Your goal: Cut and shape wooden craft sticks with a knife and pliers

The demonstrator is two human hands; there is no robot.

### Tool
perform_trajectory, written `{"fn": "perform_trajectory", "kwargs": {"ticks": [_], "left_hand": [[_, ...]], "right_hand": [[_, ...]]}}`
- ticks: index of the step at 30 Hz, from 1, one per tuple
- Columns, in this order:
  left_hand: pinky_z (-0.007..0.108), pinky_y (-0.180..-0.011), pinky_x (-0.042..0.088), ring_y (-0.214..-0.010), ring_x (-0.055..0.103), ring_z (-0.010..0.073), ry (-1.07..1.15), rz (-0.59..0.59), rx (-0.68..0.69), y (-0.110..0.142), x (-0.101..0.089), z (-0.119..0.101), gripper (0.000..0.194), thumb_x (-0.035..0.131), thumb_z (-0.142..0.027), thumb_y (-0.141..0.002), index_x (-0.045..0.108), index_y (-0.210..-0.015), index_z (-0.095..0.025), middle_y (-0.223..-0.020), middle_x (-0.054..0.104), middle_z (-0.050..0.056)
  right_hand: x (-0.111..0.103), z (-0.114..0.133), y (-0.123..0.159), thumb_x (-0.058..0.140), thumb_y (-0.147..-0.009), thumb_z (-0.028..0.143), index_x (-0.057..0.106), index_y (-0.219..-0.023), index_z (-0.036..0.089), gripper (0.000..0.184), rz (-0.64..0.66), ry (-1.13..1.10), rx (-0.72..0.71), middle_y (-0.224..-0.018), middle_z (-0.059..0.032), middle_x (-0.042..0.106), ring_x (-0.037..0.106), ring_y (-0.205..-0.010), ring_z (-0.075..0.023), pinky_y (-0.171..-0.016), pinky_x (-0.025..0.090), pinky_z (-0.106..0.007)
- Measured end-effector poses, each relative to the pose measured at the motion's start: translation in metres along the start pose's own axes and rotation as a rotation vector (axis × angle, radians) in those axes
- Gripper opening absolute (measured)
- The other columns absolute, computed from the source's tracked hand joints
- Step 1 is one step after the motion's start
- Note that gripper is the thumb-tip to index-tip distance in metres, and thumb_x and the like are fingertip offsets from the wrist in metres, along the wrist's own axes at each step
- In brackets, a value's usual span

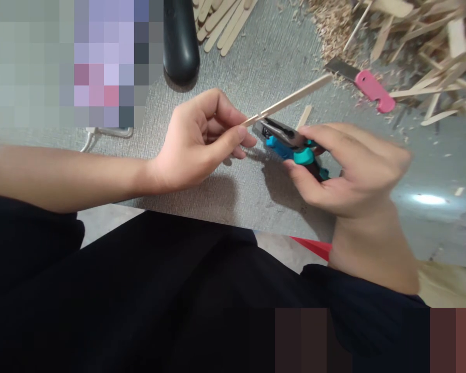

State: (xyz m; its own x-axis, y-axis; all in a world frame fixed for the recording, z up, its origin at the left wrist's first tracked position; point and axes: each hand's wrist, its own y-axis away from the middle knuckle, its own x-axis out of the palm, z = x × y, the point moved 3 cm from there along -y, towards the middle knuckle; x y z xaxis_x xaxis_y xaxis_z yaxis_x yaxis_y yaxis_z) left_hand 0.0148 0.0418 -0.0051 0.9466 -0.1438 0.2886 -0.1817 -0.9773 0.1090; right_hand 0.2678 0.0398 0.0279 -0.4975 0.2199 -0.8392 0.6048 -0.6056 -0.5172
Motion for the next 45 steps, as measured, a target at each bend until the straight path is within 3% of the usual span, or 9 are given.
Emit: {"fn": "perform_trajectory", "kwargs": {"ticks": [8, 13, 16, 20, 25, 30, 34, 38, 45], "left_hand": [[0.021, -0.065, 0.068, -0.069, 0.083, 0.0098, -0.023, -0.028, 0.010, -0.001, -0.001, 0.001, 0.045, 0.103, -0.045, -0.093, 0.064, -0.091, -0.022, -0.086, 0.089, -0.001], [0.025, -0.070, 0.071, -0.071, 0.082, 0.0102, -0.041, -0.056, 0.088, -0.004, -0.004, 0.003, 0.051, 0.103, -0.056, -0.090, 0.066, -0.091, -0.021, -0.087, 0.088, -0.001], [0.027, -0.073, 0.072, -0.076, 0.084, 0.0126, -0.026, -0.048, 0.133, -0.006, -0.004, 0.005, 0.057, 0.104, -0.064, -0.085, 0.068, -0.090, -0.021, -0.088, 0.086, 0.000], [0.029, -0.075, 0.073, -0.077, 0.084, 0.0143, -0.046, -0.039, 0.096, -0.007, -0.005, 0.008, 0.061, 0.106, -0.068, -0.079, 0.067, -0.089, -0.023, -0.087, 0.086, 0.000], [0.028, -0.073, 0.070, -0.076, 0.083, 0.0140, -0.058, -0.044, 0.081, -0.005, -0.003, 0.006, 0.049, 0.108, -0.053, -0.084, 0.070, -0.090, -0.023, -0.089, 0.085, 0.002], [0.029, -0.073, 0.070, -0.077, 0.083, 0.0151, -0.092, -0.082, 0.136, -0.006, -0.004, 0.005, 0.037, 0.107, -0.035, -0.088, 0.073, -0.088, -0.021, -0.086, 0.081, 0.000], [0.030, -0.077, 0.070, -0.080, 0.082, 0.0151, -0.152, -0.098, 0.175, -0.005, -0.005, 0.006, 0.031, 0.105, -0.031, -0.091, 0.076, -0.088, -0.022, -0.088, 0.081, 0.000], [0.030, -0.078, 0.070, -0.081, 0.082, 0.0159, -0.203, -0.105, 0.168, -0.004, -0.006, 0.006, 0.030, 0.105, -0.031, -0.090, 0.077, -0.086, -0.022, -0.087, 0.081, 0.000], [0.028, -0.072, 0.068, -0.074, 0.081, 0.0138, -0.147, -0.069, 0.169, -0.004, -0.004, 0.004, 0.026, 0.102, -0.023, -0.090, 0.077, -0.085, -0.020, -0.083, 0.083, 0.001]], "right_hand": [[0.000, 0.003, 0.000, 0.079, -0.098, 0.024, 0.081, -0.128, 0.014, 0.031, 0.041, 0.002, -0.007, -0.108, -0.0145, 0.090, 0.090, -0.090, -0.0315, -0.080, 0.073, -0.040], [-0.002, 0.004, 0.000, 0.082, -0.098, 0.024, 0.078, -0.130, 0.016, 0.033, 0.055, 0.012, -0.016, -0.111, -0.0139, 0.090, 0.090, -0.092, -0.0312, -0.081, 0.073, -0.039], [-0.002, 0.006, 0.000, 0.084, -0.096, 0.025, 0.077, -0.133, 0.017, 0.038, 0.025, 0.055, -0.031, -0.111, -0.0133, 0.090, 0.090, -0.091, -0.0310, -0.081, 0.073, -0.039], [0.000, 0.008, 0.002, 0.083, -0.093, 0.027, 0.076, -0.140, 0.019, 0.048, -0.038, 0.102, -0.055, -0.110, -0.0129, 0.090, 0.089, -0.092, -0.0310, -0.084, 0.073, -0.040], [-0.002, 0.011, 0.004, 0.081, -0.094, 0.029, 0.076, -0.145, 0.018, 0.053, -0.083, 0.149, -0.077, -0.107, -0.0120, 0.088, 0.083, -0.087, -0.0276, -0.078, 0.065, -0.039], [-0.006, 0.016, 0.001, 0.078, -0.097, 0.024, 0.078, -0.138, 0.014, 0.042, -0.041, 0.194, -0.071, -0.104, -0.0135, 0.088, 0.081, -0.081, -0.0269, -0.072, 0.061, -0.038], [-0.009, 0.019, 0.001, 0.079, -0.098, 0.025, 0.077, -0.142, 0.017, 0.045, -0.024, 0.204, -0.048, -0.107, -0.0128, 0.089, 0.083, -0.082, -0.0285, -0.070, 0.063, -0.039], [-0.010, 0.019, 0.003, 0.075, -0.102, 0.022, 0.073, -0.154, 0.024, 0.052, 0.088, 0.196, 0.022, -0.117, -0.0119, 0.089, 0.086, -0.093, -0.0320, -0.077, 0.067, -0.046], [-0.009, 0.019, 0.002, 0.078, -0.101, 0.020, 0.081, -0.142, 0.021, 0.041, 0.055, 0.109, 0.038, -0.108, -0.0097, 0.088, 0.083, -0.088, -0.0288, -0.074, 0.063, -0.042]]}}
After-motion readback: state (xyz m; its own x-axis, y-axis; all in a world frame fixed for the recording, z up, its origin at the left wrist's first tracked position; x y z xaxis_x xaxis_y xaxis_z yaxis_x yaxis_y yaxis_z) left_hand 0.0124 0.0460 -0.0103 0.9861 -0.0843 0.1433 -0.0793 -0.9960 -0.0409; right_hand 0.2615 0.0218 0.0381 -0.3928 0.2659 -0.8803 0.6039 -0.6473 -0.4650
